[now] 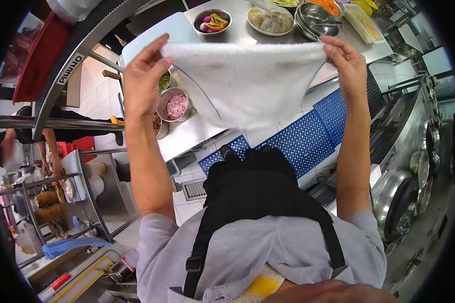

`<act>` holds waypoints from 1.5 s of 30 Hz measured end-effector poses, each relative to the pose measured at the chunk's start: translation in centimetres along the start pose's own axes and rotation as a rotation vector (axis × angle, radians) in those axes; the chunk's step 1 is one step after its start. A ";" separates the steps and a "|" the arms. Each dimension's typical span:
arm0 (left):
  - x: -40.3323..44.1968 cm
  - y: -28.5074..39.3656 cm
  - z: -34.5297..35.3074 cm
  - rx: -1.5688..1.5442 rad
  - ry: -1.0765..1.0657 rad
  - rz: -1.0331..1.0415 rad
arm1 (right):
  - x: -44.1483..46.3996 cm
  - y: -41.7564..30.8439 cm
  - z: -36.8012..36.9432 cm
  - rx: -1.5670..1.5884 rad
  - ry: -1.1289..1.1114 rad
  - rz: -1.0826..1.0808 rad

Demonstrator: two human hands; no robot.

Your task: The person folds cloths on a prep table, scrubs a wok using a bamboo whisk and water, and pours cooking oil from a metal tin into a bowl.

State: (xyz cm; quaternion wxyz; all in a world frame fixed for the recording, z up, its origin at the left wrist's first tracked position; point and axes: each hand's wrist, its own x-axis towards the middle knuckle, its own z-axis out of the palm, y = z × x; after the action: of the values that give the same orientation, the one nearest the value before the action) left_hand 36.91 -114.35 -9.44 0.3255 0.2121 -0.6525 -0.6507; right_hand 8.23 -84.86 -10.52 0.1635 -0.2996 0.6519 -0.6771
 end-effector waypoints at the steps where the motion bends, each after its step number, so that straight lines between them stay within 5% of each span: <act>1: 0.4 1.5 0.9 0.136 0.026 0.097 | 0.7 -0.4 0.0 0.002 -0.004 -0.029; 2: 0.7 2.2 1.2 0.277 0.058 0.194 | 1.4 -0.6 0.1 0.009 -0.012 -0.060; 7: -1.9 0.3 3.3 0.323 0.169 0.006 | 2.0 2.3 -1.1 -0.081 -0.148 -0.040; 11: -8.9 -8.5 3.6 0.357 0.217 -0.030 | -2.2 9.5 -3.4 -0.112 -0.231 0.253; 14: -15.4 -15.5 4.7 0.487 0.212 -0.507 | -6.2 17.7 -5.8 -0.222 -0.383 0.477; 17: -16.3 -20.8 6.0 0.916 0.218 -0.177 | -5.9 23.7 -4.6 -0.561 -0.521 0.059; 19: -11.9 -22.9 6.3 0.797 0.287 -0.269 | -0.8 24.7 -0.8 -0.609 -0.444 0.075; 21: -5.0 -23.9 6.4 0.923 0.260 -0.061 | 5.3 28.6 3.3 -0.576 -0.310 -0.180; 25: 7.2 -30.5 4.6 1.178 0.312 0.146 | 13.6 33.1 11.2 -0.870 -0.047 -0.102; 27: 10.0 -31.9 4.3 1.274 0.287 0.123 | 15.0 32.3 12.5 -0.930 -0.109 -0.025; 33: 12.6 -28.9 3.2 1.323 0.118 -0.146 | 15.3 31.1 12.9 -0.760 -0.077 0.037; 36: 11.0 -25.2 3.2 1.032 0.166 0.302 | 13.9 28.9 10.8 -0.519 -0.039 0.050; 43: 0.0 -9.1 3.4 0.315 -0.240 -0.248 | 4.3 12.9 -1.9 -0.031 -0.453 0.201; 45: 0.8 -9.4 4.1 0.527 -0.238 -0.278 | 4.3 13.3 -1.6 -0.123 -0.393 0.166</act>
State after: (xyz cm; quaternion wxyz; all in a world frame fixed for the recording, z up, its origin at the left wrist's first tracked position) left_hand 32.11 -112.61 -18.34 0.0887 0.2986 -0.7969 -0.5177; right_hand 1.64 -87.53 -22.69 0.3240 -0.3807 0.6699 -0.5490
